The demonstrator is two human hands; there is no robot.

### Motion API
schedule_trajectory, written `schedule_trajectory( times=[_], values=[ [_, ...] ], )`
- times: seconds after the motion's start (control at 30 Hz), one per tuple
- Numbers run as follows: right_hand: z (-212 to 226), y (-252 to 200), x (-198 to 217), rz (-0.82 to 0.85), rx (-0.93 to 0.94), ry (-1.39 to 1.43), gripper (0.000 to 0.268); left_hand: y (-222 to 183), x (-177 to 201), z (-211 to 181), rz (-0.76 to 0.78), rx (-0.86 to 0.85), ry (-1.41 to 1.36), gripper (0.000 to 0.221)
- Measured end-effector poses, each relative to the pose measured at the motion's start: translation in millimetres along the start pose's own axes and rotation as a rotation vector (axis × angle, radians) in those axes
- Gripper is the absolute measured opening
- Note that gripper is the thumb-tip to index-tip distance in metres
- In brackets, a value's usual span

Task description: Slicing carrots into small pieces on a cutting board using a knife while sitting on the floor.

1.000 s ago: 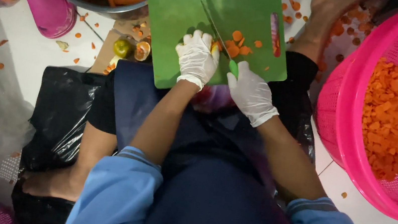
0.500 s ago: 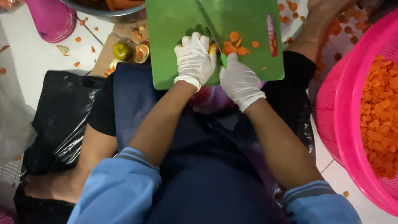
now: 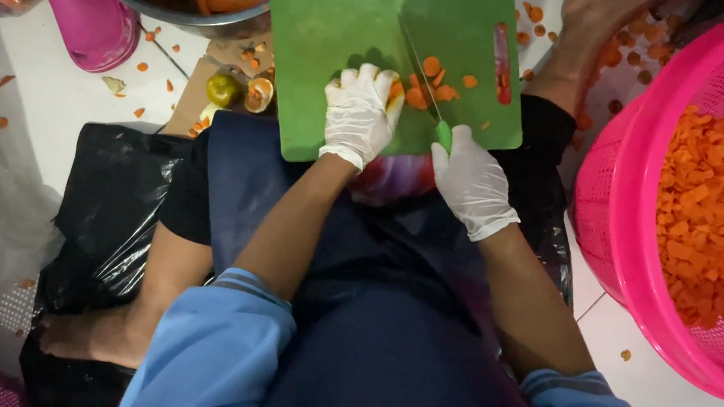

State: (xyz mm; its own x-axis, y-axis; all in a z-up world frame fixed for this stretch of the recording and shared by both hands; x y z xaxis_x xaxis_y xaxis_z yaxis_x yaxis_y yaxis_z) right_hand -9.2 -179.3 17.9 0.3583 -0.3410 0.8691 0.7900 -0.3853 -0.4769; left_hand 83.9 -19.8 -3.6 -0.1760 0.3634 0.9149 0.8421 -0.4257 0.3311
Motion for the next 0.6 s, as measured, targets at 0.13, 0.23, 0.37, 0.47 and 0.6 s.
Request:
schedule_trajectory(
  times=[0.13,0.23,0.37,0.47,0.6],
  values=[
    [2.6,2.2,-9.6,0.112,-0.038,-0.037,0.041,5.0,-9.8,-9.5,0.048,-0.050,0.017,0.039],
    [4.8,4.9,-9.1,0.150,-0.055,-0.033,0.044,7.3,-17.3,-9.3,0.067,-0.039,0.062,0.041],
    [11.9,17.3,-19.8,0.152,-0.034,-0.077,0.050,5.8,-17.8,-7.7,0.075,-0.028,0.083,0.042],
    [12.0,30.6,-17.7,0.145,-0.013,-0.036,0.045,8.1,-14.7,-9.5,0.047,-0.023,0.088,0.040],
    [4.0,58.1,-27.4,0.330,-0.047,0.391,0.062,7.2,1.3,-6.0,-0.013,-0.013,0.011,0.038]
  ],
)
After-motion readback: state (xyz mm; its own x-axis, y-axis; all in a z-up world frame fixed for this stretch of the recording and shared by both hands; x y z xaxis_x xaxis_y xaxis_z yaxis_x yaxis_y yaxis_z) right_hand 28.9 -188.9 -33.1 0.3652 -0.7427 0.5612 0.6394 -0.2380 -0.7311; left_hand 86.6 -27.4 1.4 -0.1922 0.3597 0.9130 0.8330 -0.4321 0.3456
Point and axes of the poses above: each hand's wrist, its own y-axis towards the middle knuckle, its own x-axis out of the back of the hand, z = x × y, the point moved 10 cm from there along y, towards the middle knuckle, and after that the axes turned 13 degrees about -x, right-handed, at the moved point
